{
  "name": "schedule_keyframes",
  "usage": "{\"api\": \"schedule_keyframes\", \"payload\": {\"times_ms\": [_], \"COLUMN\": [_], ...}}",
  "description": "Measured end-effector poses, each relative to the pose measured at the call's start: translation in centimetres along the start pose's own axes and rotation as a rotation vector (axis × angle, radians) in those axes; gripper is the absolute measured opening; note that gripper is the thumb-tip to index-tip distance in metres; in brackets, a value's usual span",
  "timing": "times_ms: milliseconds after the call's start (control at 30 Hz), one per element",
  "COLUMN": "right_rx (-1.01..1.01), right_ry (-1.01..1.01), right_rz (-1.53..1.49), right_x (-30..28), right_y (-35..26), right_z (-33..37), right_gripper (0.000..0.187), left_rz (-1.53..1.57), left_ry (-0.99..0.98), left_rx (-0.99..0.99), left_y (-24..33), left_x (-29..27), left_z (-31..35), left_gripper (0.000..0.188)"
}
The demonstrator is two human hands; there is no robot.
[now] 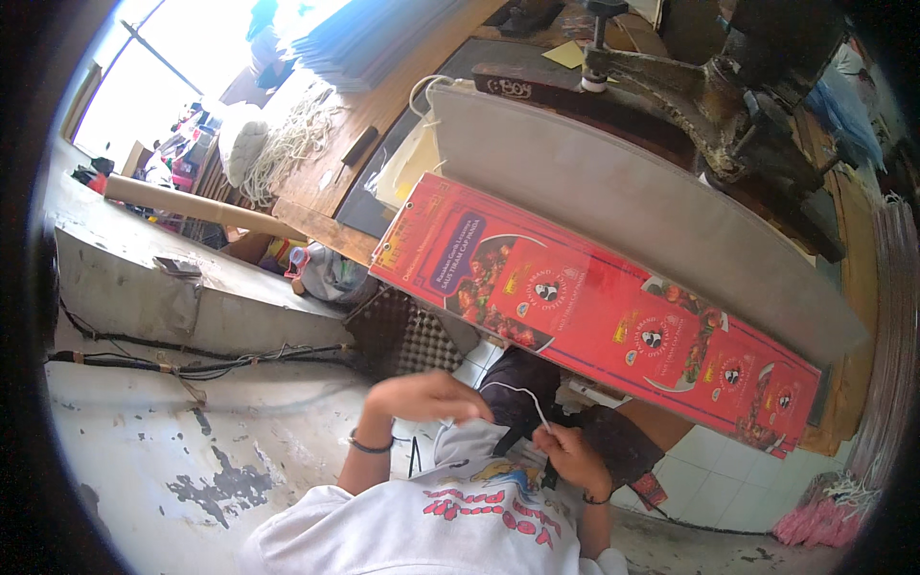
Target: The person threads a white string through holes in a red cardboard product label, ties the string, and then uses a hand-operated press to punch or secure parts of the assembly.
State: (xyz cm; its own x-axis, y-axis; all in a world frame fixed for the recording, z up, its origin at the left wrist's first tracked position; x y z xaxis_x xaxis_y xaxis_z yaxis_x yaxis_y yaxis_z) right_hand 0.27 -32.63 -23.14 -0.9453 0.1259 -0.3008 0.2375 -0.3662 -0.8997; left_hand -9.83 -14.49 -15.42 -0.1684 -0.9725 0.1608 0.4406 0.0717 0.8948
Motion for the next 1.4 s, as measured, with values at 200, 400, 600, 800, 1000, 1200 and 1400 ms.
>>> {"api": "schedule_keyframes", "payload": {"times_ms": [200, 400, 600, 800, 1000, 1200, 1400], "right_rx": [-0.052, 0.009, 0.038, 0.206, 0.249, 0.275, 0.263], "right_ry": [-0.029, -0.154, -0.049, 0.138, 0.175, 0.145, 0.191], "right_rz": [0.017, 0.044, -0.104, -0.357, -0.229, -0.33, -0.305], "right_x": [0.5, -0.8, -1.7, -3.6, -3.1, -1.6, -2.7], "right_y": [-3.6, -0.8, 1.0, 4.7, 4.4, 5.8, 6.4], "right_z": [-2.3, -0.7, 0.6, 0.3, -0.5, 0.1, -0.3], "right_gripper": [0.035, 0.041, 0.042, 0.046, 0.046, 0.042, 0.04], "left_rz": [0.364, 1.126, 1.115, -0.412, -1.156, -1.055, -1.008], "left_ry": [0.221, 0.651, 1.003, 1.659, 1.332, 1.352, 1.095], "left_rx": [0.099, 0.483, 0.624, 0.964, 0.252, 0.258, 0.68], "left_y": [-7.4, -6.3, -4.8, 8.3, 14.0, 13.2, 14.2], "left_x": [2.9, -4.6, -8.1, -4.0, -4.6, -4.5, 0.5], "left_z": [-6.4, -2.0, 3.4, 11.2, 5.0, 4.7, 4.4], "left_gripper": [0.043, 0.03, 0.028, 0.051, 0.078, 0.066, 0.04]}}
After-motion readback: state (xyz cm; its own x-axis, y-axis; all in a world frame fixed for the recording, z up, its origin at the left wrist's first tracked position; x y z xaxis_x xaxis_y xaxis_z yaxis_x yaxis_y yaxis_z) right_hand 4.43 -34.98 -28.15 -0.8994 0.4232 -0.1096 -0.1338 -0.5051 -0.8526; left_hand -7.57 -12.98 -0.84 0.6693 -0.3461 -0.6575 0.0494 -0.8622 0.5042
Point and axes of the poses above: each hand's wrist, its own z-axis away from the middle knuckle, its own x-axis out of the palm, y = z × x, the point moved 7 cm from there along -z, towards the middle knuckle, and after that the axes turned 10 degrees about z, right-handed, at the moved point
